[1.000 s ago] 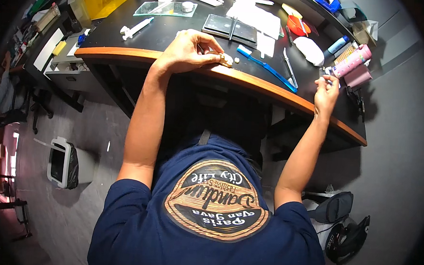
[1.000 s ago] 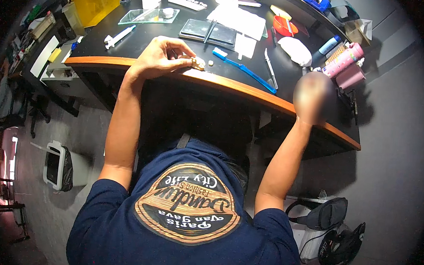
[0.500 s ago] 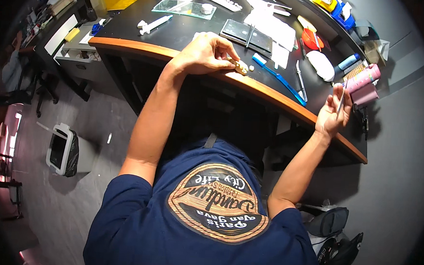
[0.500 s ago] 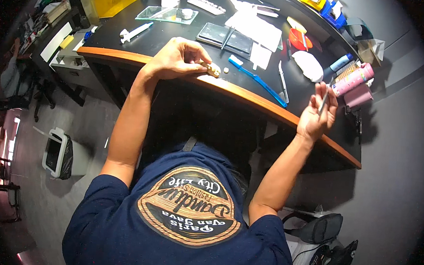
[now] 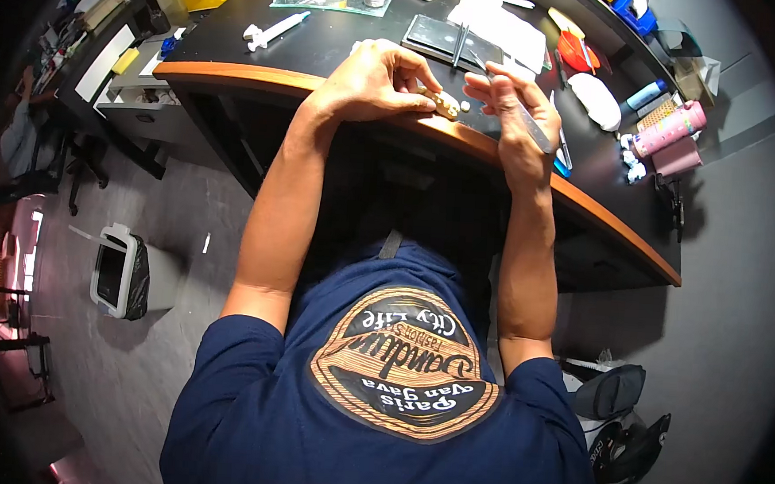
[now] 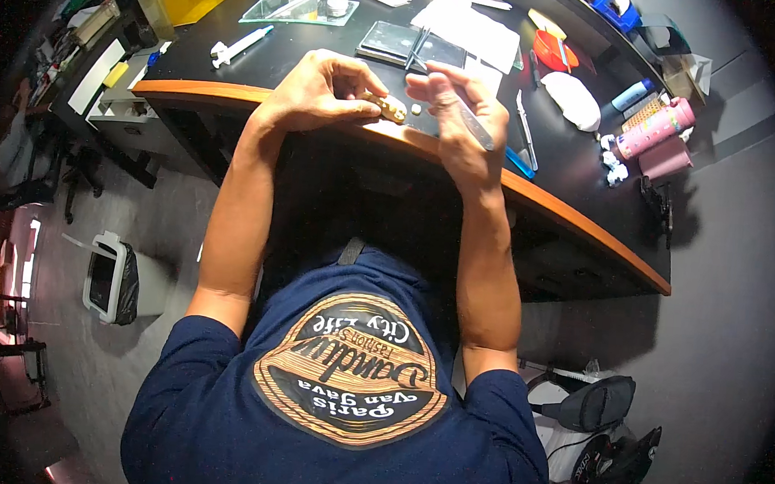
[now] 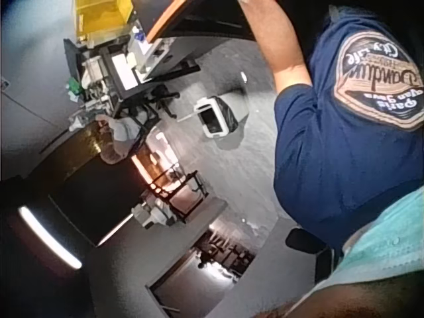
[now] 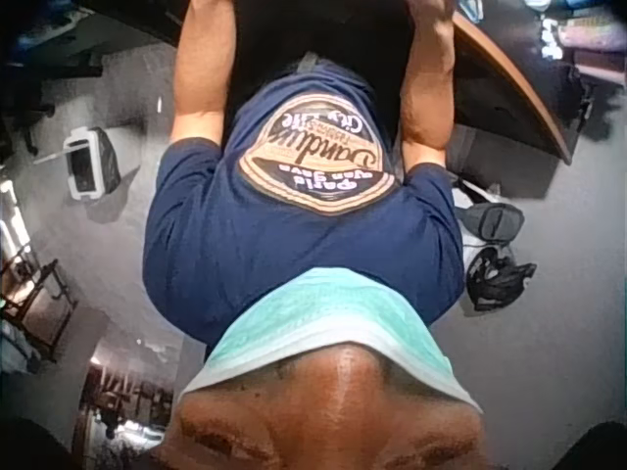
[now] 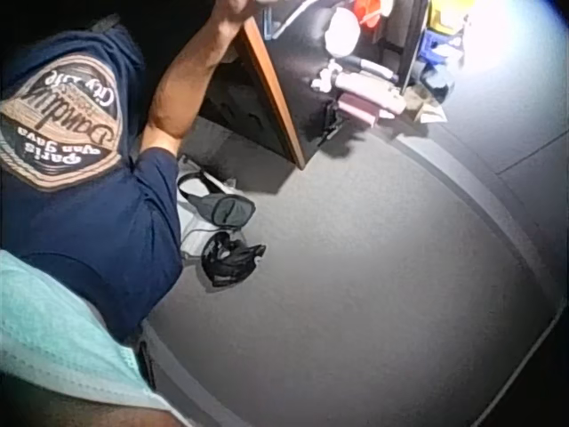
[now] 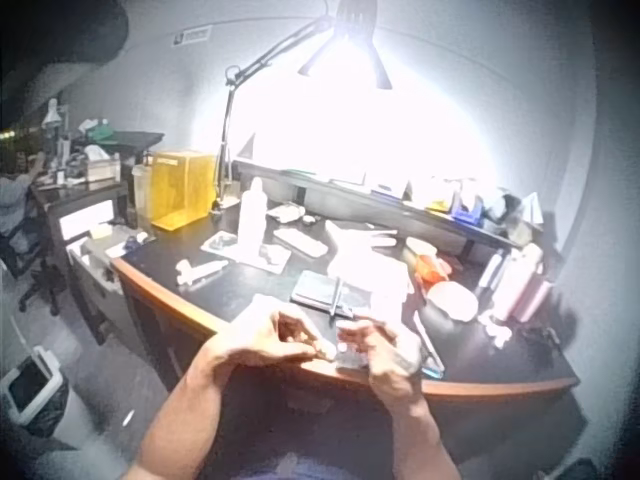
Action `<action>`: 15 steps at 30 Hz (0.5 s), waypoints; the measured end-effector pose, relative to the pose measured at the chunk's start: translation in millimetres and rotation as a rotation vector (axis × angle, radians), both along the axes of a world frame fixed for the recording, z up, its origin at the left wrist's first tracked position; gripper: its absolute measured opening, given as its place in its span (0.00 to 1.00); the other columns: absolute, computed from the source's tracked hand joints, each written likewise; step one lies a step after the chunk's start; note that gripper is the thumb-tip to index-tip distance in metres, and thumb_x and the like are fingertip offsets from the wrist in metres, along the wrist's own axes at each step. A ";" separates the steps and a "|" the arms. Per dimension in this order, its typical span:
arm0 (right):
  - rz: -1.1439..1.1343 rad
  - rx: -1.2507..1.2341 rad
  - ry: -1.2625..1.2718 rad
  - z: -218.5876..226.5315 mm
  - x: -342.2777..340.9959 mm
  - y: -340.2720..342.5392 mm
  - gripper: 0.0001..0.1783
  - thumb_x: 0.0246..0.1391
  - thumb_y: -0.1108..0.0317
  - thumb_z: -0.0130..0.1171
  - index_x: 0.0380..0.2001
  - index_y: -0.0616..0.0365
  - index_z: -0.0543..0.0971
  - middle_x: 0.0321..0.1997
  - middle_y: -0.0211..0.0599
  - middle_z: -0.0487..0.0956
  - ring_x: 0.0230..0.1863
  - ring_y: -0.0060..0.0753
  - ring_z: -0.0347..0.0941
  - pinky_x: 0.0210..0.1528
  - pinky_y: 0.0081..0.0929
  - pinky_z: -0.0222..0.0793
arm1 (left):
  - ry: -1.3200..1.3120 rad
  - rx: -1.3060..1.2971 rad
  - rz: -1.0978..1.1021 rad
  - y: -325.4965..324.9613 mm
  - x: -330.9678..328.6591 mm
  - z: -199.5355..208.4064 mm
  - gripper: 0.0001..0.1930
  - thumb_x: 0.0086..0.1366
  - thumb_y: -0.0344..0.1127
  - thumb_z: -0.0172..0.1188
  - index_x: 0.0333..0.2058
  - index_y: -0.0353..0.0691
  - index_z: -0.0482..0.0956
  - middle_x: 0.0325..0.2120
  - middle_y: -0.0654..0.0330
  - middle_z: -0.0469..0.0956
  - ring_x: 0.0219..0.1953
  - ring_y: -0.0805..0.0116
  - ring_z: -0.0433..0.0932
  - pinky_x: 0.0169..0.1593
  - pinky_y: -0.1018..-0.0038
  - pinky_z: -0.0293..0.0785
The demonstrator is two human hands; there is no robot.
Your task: Inspecting and marking a dental model or prosthetic crown on a laboratory bench.
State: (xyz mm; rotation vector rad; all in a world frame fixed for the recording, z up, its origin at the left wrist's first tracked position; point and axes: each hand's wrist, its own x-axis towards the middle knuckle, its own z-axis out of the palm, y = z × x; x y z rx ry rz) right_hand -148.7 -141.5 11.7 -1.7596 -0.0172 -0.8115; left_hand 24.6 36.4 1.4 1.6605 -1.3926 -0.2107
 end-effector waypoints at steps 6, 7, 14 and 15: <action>-0.040 -0.033 -0.043 -8.5 3.4 2.1 0.13 0.61 0.72 0.71 0.46 0.67 0.86 0.38 0.41 0.89 0.40 0.26 0.85 0.47 0.23 0.80 | 0.080 -0.022 -0.038 -0.8 -0.1 -2.9 0.10 0.66 0.34 0.73 0.42 0.35 0.89 0.34 0.57 0.89 0.36 0.74 0.87 0.42 0.78 0.82; -0.096 -0.014 -0.016 -10.5 0.5 0.2 0.12 0.60 0.72 0.72 0.45 0.66 0.87 0.37 0.40 0.89 0.39 0.25 0.85 0.46 0.23 0.80 | 0.063 -0.063 -0.072 -1.9 0.3 -3.5 0.10 0.66 0.34 0.72 0.43 0.35 0.89 0.34 0.57 0.89 0.36 0.73 0.87 0.42 0.77 0.82; 0.060 0.000 -0.001 -13.3 0.6 -8.1 0.10 0.62 0.73 0.70 0.43 0.68 0.85 0.41 0.44 0.88 0.44 0.29 0.86 0.50 0.26 0.82 | 0.024 -0.099 -0.026 -3.2 1.1 -6.0 0.12 0.65 0.37 0.74 0.44 0.39 0.89 0.38 0.58 0.88 0.39 0.72 0.86 0.46 0.74 0.82; 0.064 0.001 0.001 -13.4 0.2 -7.6 0.10 0.62 0.73 0.70 0.43 0.68 0.85 0.41 0.44 0.88 0.44 0.29 0.86 0.50 0.26 0.82 | 0.027 -0.096 -0.022 -3.1 1.3 -6.3 0.12 0.65 0.37 0.74 0.44 0.39 0.89 0.38 0.58 0.88 0.39 0.72 0.86 0.46 0.74 0.82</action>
